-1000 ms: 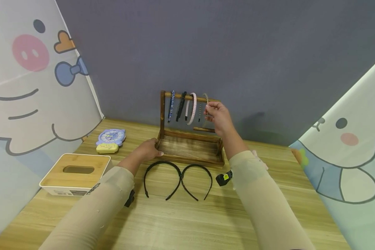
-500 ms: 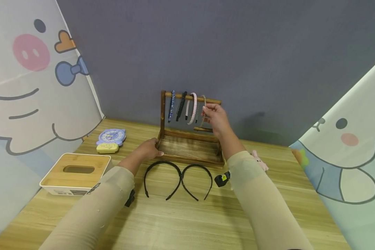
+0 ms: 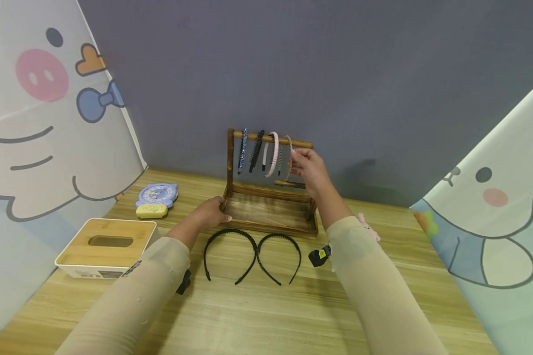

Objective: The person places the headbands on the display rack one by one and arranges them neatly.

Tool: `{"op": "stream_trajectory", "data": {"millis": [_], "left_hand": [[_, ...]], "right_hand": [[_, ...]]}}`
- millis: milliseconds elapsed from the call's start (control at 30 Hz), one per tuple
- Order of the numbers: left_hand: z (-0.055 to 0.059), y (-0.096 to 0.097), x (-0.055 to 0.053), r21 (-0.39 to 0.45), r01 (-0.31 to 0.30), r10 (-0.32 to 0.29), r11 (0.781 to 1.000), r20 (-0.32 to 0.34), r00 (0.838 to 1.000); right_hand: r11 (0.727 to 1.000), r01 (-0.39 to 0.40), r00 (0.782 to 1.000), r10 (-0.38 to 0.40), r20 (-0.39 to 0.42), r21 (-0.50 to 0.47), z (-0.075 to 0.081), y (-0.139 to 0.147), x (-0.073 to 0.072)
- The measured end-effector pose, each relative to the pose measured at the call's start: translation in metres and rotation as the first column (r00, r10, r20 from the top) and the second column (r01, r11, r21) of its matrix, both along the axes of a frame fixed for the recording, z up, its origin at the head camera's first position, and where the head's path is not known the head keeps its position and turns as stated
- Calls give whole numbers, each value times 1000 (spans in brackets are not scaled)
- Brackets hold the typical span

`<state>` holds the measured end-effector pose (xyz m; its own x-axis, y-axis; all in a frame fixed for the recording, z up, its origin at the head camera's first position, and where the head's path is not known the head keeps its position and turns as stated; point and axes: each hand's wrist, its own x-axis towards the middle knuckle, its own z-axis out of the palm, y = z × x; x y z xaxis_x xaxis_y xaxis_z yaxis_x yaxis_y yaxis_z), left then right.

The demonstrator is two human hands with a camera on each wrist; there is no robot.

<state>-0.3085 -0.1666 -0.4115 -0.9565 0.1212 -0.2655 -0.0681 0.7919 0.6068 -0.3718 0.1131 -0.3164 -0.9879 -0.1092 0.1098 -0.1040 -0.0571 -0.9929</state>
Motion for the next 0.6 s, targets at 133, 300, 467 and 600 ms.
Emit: {"op": "stream_trajectory", "data": {"millis": [133, 300, 467, 600], "left_hand": [[0, 0, 1, 7, -2, 2, 1000, 4, 1000], [0, 0, 1, 6, -3, 3, 1000, 8, 1000], [0, 0, 1, 9, -2, 2, 1000, 4, 1000], [1, 0, 1, 16, -2, 2, 1000, 0, 1000]], "right_hand": [[1000, 14, 1000, -14, 2, 17, 0, 5, 1], [999, 23, 1000, -22, -19, 39, 2, 16, 7], [999, 28, 999, -27, -33, 28, 6, 30, 17], [1000, 23, 999, -22, -45, 17, 6, 43, 24]]}}
